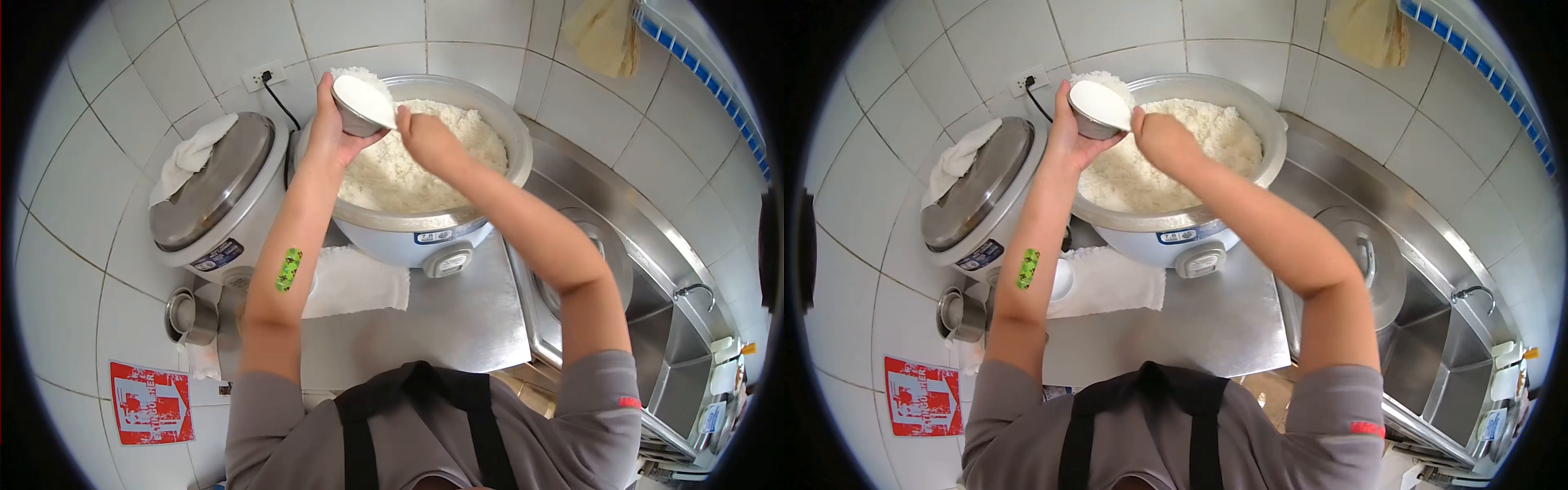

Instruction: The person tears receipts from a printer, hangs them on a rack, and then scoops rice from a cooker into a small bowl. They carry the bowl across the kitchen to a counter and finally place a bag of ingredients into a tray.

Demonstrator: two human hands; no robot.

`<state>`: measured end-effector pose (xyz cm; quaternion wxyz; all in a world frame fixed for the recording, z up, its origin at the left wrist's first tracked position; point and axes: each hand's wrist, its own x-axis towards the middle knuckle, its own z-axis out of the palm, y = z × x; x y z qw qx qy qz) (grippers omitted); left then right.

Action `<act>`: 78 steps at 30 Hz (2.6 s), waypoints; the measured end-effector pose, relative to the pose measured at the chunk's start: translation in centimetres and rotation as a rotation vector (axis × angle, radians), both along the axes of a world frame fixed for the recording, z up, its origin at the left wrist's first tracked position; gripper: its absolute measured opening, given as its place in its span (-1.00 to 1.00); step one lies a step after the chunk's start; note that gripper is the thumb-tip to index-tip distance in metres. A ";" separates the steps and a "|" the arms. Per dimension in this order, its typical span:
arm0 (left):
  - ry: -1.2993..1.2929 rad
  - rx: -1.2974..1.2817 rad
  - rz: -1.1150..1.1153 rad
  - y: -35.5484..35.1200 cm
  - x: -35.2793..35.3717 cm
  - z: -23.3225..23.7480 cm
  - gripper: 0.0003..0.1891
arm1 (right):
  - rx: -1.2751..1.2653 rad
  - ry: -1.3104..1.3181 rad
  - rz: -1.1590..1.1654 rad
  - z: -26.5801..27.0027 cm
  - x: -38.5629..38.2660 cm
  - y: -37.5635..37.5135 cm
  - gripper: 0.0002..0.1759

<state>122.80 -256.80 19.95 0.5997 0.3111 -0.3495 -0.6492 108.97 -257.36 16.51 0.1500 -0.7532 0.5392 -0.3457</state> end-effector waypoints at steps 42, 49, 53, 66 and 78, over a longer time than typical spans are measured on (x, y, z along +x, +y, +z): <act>0.247 0.170 -0.236 -1.3 1.3 0.3 -0.34 | 0.007 0.269 0.128 5.9 -2.9 1.3 -0.44; 0.202 0.025 -0.094 -1.9 1.8 0.4 -0.33 | -0.151 0.223 -0.012 2.5 0.3 -0.6 -0.45; 0.203 0.019 -0.058 -0.6 1.2 1.1 -0.31 | 0.005 -0.028 0.085 4.1 -1.0 -1.3 -0.54; 0.198 0.083 -0.041 -1.9 0.4 -0.8 -0.33 | -0.156 0.338 0.106 2.1 -1.4 -4.1 -0.61; 0.172 0.035 -0.138 -1.4 -2.7 -2.3 -0.35 | -0.061 0.283 -0.015 4.5 -4.8 -1.1 -0.72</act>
